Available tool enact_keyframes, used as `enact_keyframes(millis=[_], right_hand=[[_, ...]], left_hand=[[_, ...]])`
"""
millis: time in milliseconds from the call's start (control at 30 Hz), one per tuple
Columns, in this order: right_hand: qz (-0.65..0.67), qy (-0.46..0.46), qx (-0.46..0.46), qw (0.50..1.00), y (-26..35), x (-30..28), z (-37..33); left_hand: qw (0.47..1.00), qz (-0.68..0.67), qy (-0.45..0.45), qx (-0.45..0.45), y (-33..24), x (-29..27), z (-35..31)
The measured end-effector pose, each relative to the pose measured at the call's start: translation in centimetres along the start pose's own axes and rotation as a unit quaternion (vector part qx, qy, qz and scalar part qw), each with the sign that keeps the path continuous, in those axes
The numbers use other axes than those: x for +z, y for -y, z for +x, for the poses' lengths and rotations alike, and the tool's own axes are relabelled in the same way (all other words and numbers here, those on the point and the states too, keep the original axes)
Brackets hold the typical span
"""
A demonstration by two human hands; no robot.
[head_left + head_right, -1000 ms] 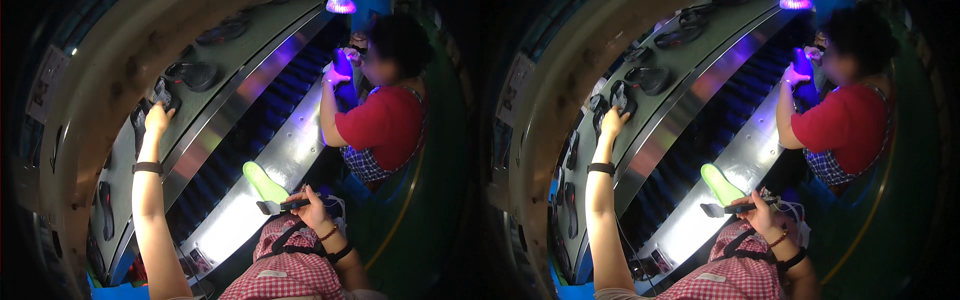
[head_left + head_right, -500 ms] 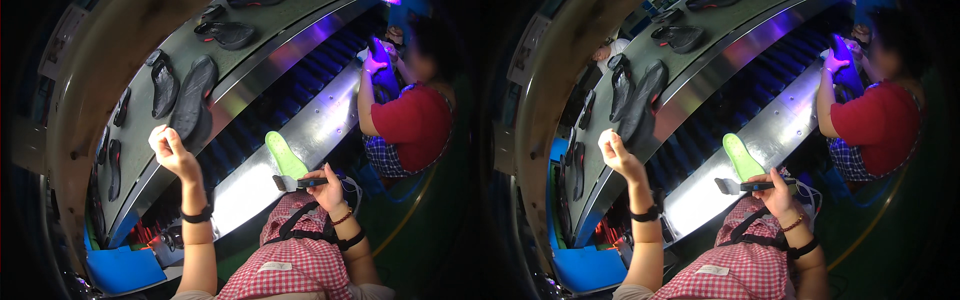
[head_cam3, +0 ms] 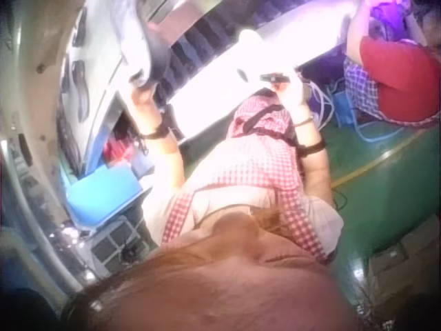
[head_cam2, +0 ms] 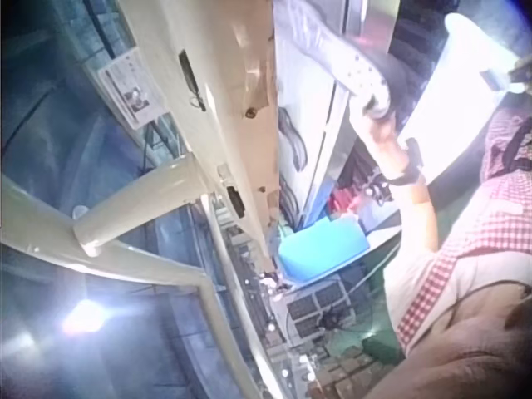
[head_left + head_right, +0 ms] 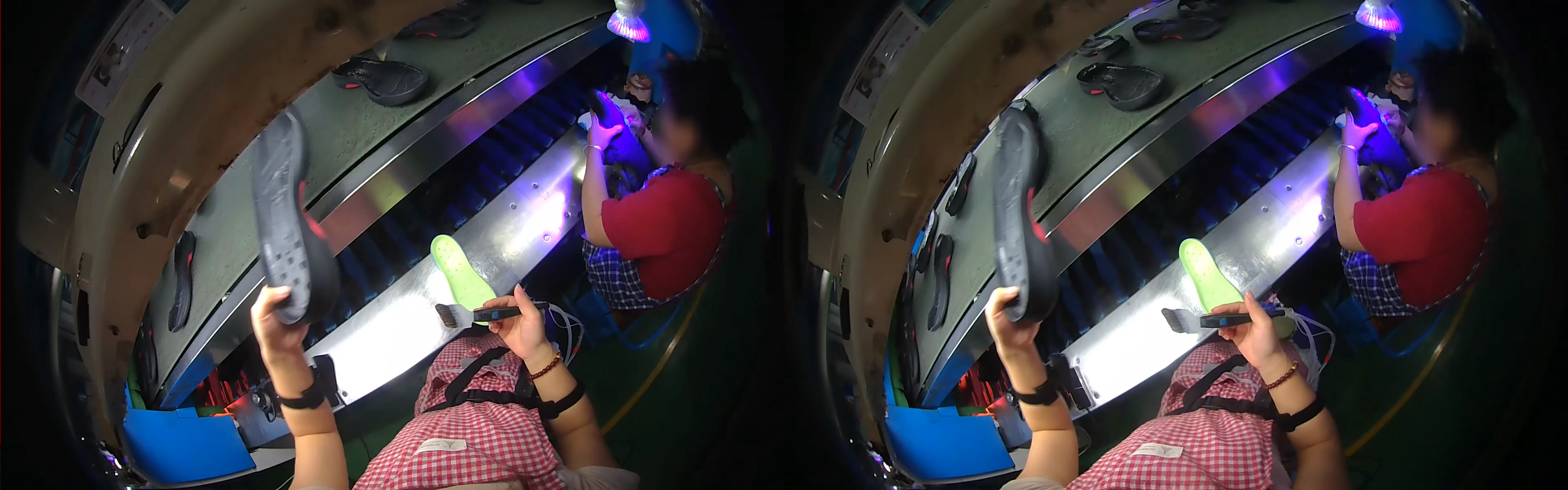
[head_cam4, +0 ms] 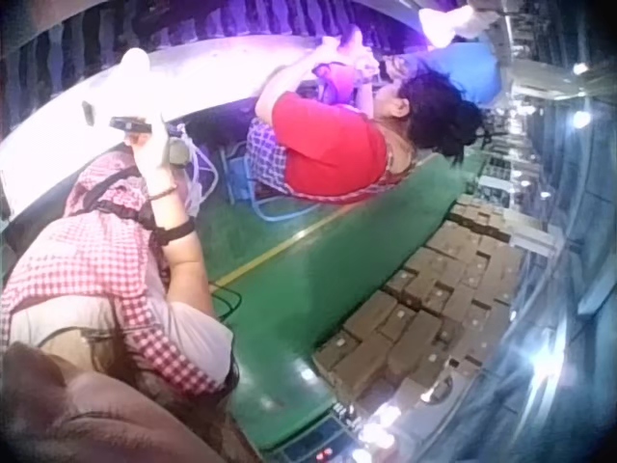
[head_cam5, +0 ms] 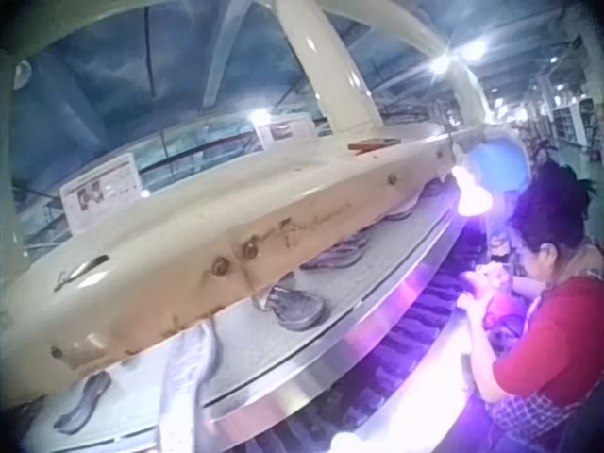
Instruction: The worker applies a liquid substance to shoe soles using a brush and then places the treated soles onto a conveyor belt.
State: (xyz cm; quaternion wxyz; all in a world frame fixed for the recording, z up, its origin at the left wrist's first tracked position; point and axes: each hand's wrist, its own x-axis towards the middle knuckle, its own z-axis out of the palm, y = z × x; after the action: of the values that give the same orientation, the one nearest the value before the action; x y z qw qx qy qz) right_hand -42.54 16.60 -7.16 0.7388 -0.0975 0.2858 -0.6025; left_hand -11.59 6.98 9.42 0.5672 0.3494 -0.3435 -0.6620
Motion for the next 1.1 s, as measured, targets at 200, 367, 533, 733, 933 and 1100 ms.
enact_keyframes(millis=[200,367,533,733,933,1100], right_hand=[[0.002,0.020,0.000,1.000,-0.2,-0.6,0.6],[0.012,0.025,0.018,0.999,-0.6,-0.4,1.3],[0.047,0.028,0.017,0.998,-0.1,0.4,1.7],[0.031,0.039,0.030,0.998,-0.2,0.8,1.8],[-0.002,0.054,0.012,0.998,0.3,1.5,2.0],[0.036,0.053,0.000,0.998,0.5,1.1,1.3]], left_hand=[[0.995,-0.013,-0.098,-0.005,-6.4,-4.6,-1.7],[0.967,0.061,-0.233,0.079,-7.9,-8.1,0.6],[0.986,-0.030,-0.167,-0.006,-9.5,-11.1,0.5],[0.982,-0.021,-0.181,0.045,-9.3,-9.7,-0.3],[0.978,0.066,-0.199,0.012,-13.4,-11.5,1.9],[0.934,0.145,-0.328,0.016,-12.7,-11.2,7.2]])
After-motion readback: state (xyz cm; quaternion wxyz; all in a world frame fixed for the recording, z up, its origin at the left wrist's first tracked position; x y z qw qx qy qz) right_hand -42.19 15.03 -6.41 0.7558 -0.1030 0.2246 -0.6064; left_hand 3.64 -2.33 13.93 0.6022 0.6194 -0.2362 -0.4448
